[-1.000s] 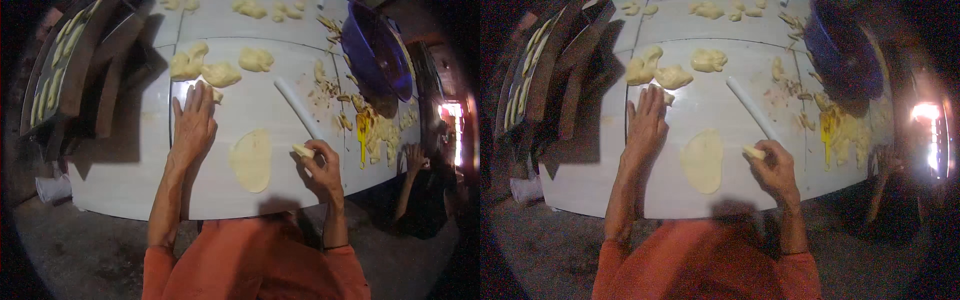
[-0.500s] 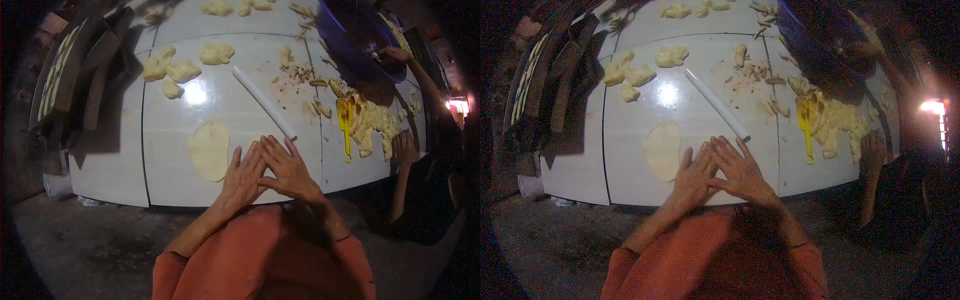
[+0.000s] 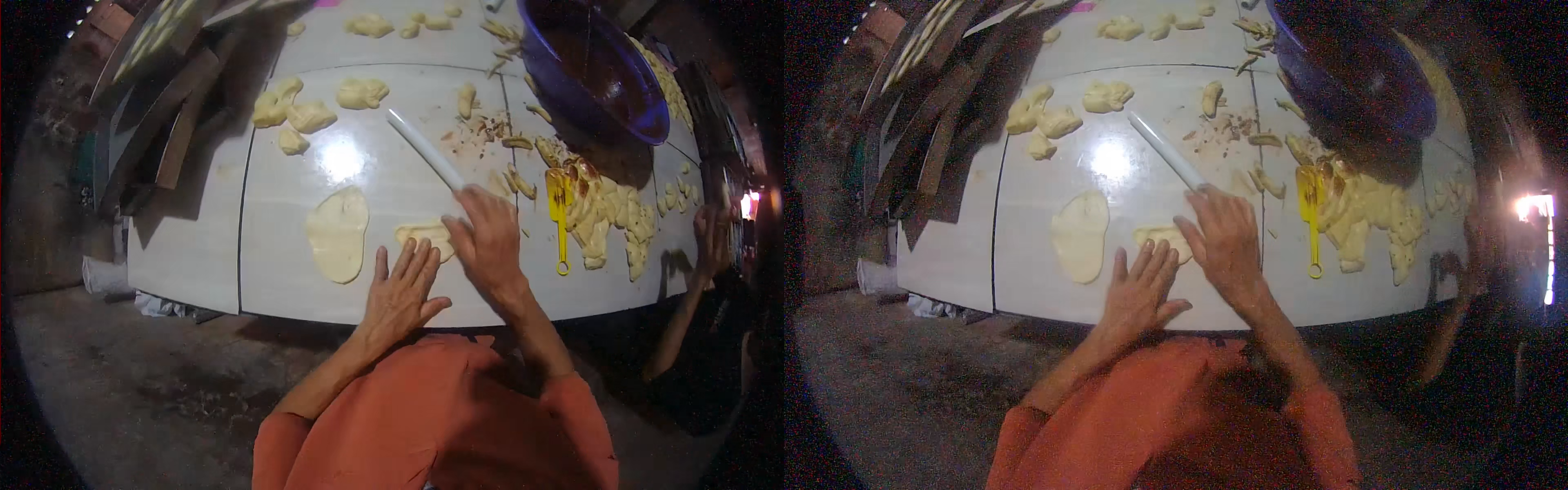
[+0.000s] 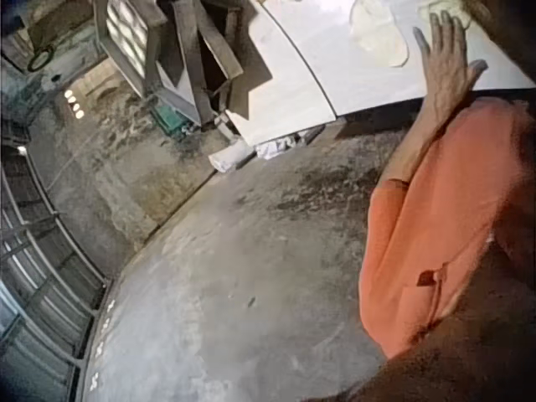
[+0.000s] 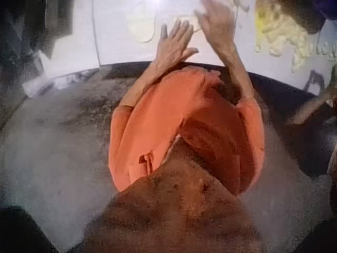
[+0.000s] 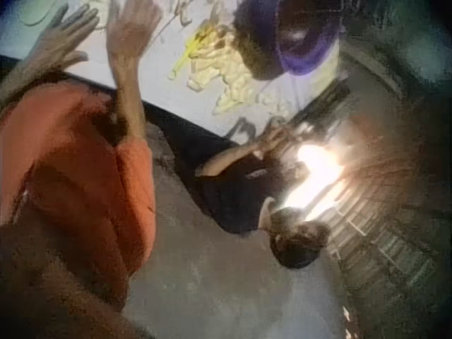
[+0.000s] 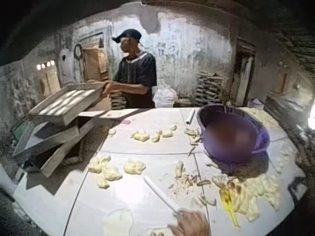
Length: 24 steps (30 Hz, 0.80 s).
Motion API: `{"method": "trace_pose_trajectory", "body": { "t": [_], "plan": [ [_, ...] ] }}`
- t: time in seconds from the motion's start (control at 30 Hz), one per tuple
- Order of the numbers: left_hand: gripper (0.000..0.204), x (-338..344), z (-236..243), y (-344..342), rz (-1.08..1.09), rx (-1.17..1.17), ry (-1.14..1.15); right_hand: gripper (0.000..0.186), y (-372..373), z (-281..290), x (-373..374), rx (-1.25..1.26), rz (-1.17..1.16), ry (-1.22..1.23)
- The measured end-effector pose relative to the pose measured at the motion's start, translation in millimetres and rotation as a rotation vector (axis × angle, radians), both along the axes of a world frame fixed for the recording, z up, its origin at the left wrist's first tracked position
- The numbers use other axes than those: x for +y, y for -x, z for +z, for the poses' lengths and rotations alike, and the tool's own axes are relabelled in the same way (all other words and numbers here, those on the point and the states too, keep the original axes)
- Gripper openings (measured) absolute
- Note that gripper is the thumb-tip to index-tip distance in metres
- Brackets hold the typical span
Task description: The person flattens dough pieces using a rolling pin, applies a chocolate filling with a spatula, rolls the dough into cylinders, and places them onto a metal tray.
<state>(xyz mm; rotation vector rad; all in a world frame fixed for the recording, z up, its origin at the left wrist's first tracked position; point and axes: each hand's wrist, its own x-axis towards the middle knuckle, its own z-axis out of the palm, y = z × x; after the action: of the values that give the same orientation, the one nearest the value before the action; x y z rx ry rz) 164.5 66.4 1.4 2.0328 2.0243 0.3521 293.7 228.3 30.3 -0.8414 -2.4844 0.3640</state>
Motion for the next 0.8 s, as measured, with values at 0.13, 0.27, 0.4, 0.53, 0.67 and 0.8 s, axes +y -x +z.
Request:
{"method": "trace_pose_trajectory", "body": {
  "t": [0.13,0.27,0.4,0.53,0.67,0.8],
  "plan": [
    [0.084,-8,2,-12,0.010,0.027,-0.024,0.049,43,-23,42,-0.055,-0.173,-0.092],
    [0.080,-8,12,3,-0.017,-0.037,-0.062,0.044,37,-19,48,-0.255,-0.221,0.086],
    [0.072,-16,8,10,0.185,-0.031,-0.333,0.044,-17,9,24,-0.068,0.080,0.035],
    [0.073,1,1,16,0.322,0.155,-0.194,0.051,-31,1,-7,-0.277,0.175,0.109],
    [0.064,45,9,33,0.348,0.088,-0.063,0.057,-16,-23,-7,-0.343,0.030,0.081],
    [0.054,102,4,62,0.353,0.131,-0.107,0.054,24,-27,33,-0.457,-0.197,0.014]
  ]
}}
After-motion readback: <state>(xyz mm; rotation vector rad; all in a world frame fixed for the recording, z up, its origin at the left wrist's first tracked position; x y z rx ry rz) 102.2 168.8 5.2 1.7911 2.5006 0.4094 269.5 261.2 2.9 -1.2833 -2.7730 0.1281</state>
